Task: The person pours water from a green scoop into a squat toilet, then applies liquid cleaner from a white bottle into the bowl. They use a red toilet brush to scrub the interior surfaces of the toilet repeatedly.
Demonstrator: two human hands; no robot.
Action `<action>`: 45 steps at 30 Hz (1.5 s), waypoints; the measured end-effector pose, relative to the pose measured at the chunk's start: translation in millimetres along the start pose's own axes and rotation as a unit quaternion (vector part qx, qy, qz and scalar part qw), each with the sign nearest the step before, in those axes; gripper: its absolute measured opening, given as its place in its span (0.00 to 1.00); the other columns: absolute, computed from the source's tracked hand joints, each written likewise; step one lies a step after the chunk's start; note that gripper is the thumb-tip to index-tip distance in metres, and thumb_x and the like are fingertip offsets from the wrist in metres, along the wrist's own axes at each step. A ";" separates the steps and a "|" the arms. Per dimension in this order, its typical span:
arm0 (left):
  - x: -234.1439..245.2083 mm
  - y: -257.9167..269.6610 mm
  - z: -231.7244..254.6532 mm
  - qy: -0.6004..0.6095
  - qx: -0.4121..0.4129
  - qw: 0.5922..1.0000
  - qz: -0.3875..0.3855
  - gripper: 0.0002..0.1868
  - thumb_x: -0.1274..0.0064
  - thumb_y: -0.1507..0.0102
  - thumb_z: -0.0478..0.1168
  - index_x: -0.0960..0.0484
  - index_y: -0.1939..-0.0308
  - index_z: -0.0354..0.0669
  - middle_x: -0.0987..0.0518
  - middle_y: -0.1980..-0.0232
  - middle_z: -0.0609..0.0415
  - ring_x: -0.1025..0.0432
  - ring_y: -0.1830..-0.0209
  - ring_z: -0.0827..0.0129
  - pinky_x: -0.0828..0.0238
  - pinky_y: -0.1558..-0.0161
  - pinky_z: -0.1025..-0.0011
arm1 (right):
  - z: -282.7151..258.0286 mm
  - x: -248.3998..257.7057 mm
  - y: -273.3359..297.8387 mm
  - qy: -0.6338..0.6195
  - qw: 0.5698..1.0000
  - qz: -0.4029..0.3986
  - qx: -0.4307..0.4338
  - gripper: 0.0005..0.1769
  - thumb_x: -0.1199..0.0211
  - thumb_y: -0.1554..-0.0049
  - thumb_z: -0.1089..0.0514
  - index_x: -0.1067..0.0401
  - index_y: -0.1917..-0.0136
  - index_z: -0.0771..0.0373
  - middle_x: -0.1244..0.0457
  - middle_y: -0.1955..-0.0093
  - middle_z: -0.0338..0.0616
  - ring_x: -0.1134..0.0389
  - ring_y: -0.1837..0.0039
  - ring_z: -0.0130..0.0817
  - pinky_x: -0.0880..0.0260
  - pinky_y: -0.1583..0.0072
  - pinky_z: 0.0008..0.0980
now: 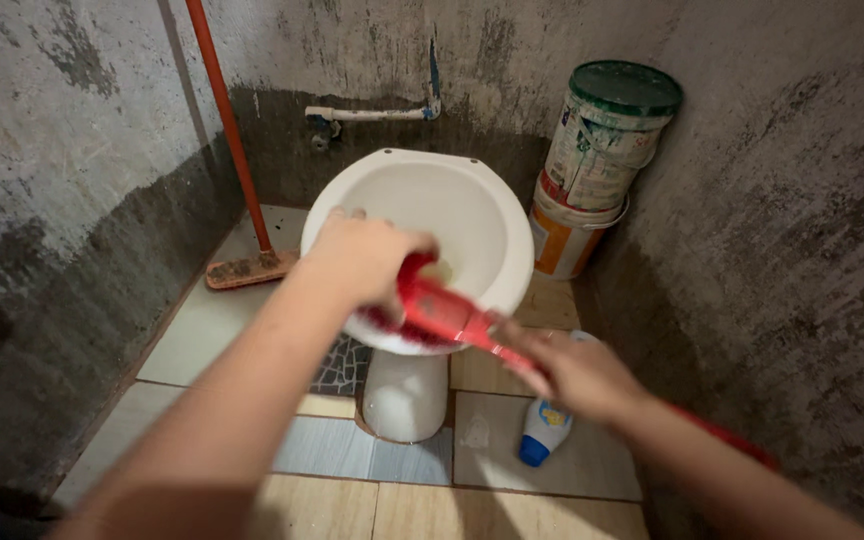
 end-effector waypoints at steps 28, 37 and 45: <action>7.1 -35.9 5.6 0.067 -0.076 0.949 0.298 0.28 0.51 0.36 0.56 0.27 0.34 0.54 0.28 0.30 0.54 0.37 0.28 0.59 0.49 0.30 0.43 | 64.1 -1.4 53.6 0.086 0.944 -0.116 -0.295 0.37 0.54 0.37 0.33 0.60 0.18 0.28 0.32 0.52 0.58 0.27 0.56 0.56 0.24 0.52 0.51; 3.8 -43.0 6.1 0.081 -0.059 0.945 0.311 0.27 0.51 0.36 0.55 0.27 0.34 0.53 0.29 0.29 0.52 0.39 0.28 0.57 0.49 0.31 0.43 | 56.0 -19.6 68.1 0.102 0.947 -0.149 -0.267 0.41 0.53 0.38 0.33 0.65 0.16 0.28 0.33 0.52 0.58 0.27 0.57 0.57 0.24 0.52 0.53; -1.7 -50.4 14.2 0.071 -0.051 0.952 0.294 0.29 0.50 0.37 0.56 0.28 0.34 0.53 0.30 0.29 0.52 0.39 0.27 0.59 0.48 0.30 0.46 | 73.5 -11.9 12.3 0.077 0.925 -0.074 -0.365 0.44 0.53 0.36 0.37 0.71 0.16 0.38 0.33 0.55 0.60 0.27 0.57 0.59 0.24 0.52 0.55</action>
Point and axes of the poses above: each hand's wrist, its own y-axis away from the middle knuckle, its own x-axis out of the back of the hand, z = x × y, the point moved 8 cm from there along -y, towards the middle knuckle
